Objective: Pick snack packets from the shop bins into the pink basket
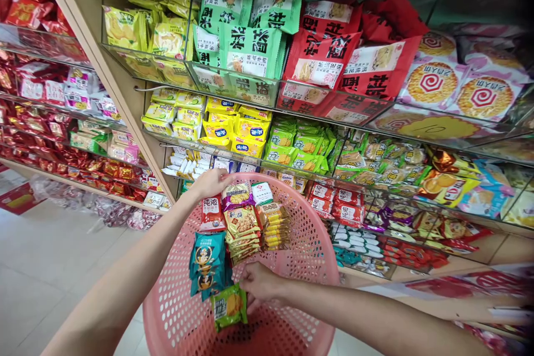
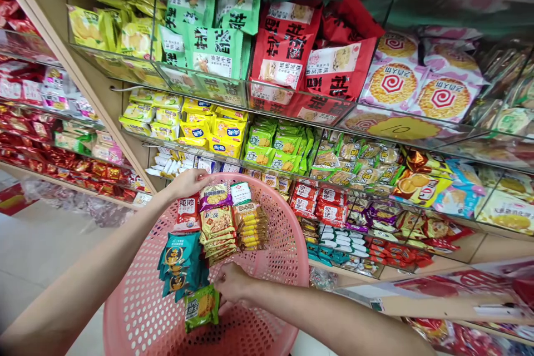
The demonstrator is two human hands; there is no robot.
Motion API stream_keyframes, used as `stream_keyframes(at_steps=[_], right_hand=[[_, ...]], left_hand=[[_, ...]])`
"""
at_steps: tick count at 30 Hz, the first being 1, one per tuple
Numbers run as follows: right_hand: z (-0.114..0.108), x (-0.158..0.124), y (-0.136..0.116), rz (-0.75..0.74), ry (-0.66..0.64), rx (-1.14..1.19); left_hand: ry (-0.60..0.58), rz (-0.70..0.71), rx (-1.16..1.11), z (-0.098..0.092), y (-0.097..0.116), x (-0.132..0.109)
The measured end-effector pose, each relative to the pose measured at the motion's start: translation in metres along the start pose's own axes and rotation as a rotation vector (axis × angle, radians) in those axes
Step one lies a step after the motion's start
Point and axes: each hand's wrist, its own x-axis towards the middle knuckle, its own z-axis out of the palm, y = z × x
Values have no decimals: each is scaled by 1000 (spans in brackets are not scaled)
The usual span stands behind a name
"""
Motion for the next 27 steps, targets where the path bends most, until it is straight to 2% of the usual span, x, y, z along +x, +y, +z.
stream_keyframes(at_steps=[4, 10, 15, 20, 27], right_hand=[[3, -1, -3, -31, 36, -47], [-1, -3, -3, 2, 26, -72], [-1, -8, -5, 9, 80, -303], [-9, -14, -4, 56, 28, -372], [-2, -8, 0, -60, 11, -360]], left_hand=[[0, 2, 3, 0, 0, 1], [-3, -3, 3, 1, 0, 2], [-2, -4, -14, 1, 2, 0], [9, -7, -10, 1, 2, -1], [-2, 1, 10, 1, 3, 1]])
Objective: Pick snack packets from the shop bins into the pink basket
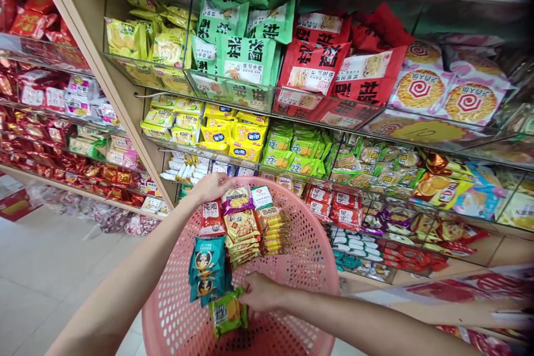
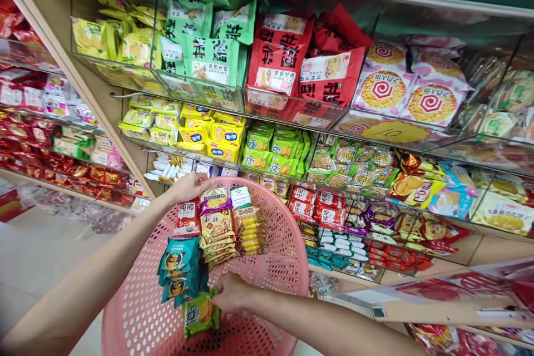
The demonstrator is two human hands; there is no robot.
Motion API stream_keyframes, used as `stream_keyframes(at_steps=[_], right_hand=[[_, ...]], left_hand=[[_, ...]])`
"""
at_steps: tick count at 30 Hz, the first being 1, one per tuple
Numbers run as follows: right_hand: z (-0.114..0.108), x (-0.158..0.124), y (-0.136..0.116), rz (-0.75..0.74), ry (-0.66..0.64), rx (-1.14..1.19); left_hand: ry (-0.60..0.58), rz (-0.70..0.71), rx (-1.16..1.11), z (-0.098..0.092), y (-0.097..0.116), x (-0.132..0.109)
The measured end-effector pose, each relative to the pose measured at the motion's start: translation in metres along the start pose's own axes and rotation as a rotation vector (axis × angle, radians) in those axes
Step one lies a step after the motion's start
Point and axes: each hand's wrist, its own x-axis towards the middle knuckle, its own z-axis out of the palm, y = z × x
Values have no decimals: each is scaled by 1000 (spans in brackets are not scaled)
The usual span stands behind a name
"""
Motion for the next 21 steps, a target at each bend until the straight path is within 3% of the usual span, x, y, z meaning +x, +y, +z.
stream_keyframes(at_steps=[5, 9, 12, 16, 21], right_hand=[[-3, -3, -6, 8, 8, -94], [-17, -15, -9, -110, 207, -438], [-32, -32, -16, -168, 304, -558], [-62, -67, -36, -268, 390, -579], [-119, -109, -64, -400, 609, -443]], left_hand=[[2, 15, -3, -1, 2, 0], [-1, 1, 2, -1, 0, 0], [0, 14, -5, 0, -4, 2], [2, 25, 0, 3, -9, 8], [-9, 26, 8, 7, -13, 14]])
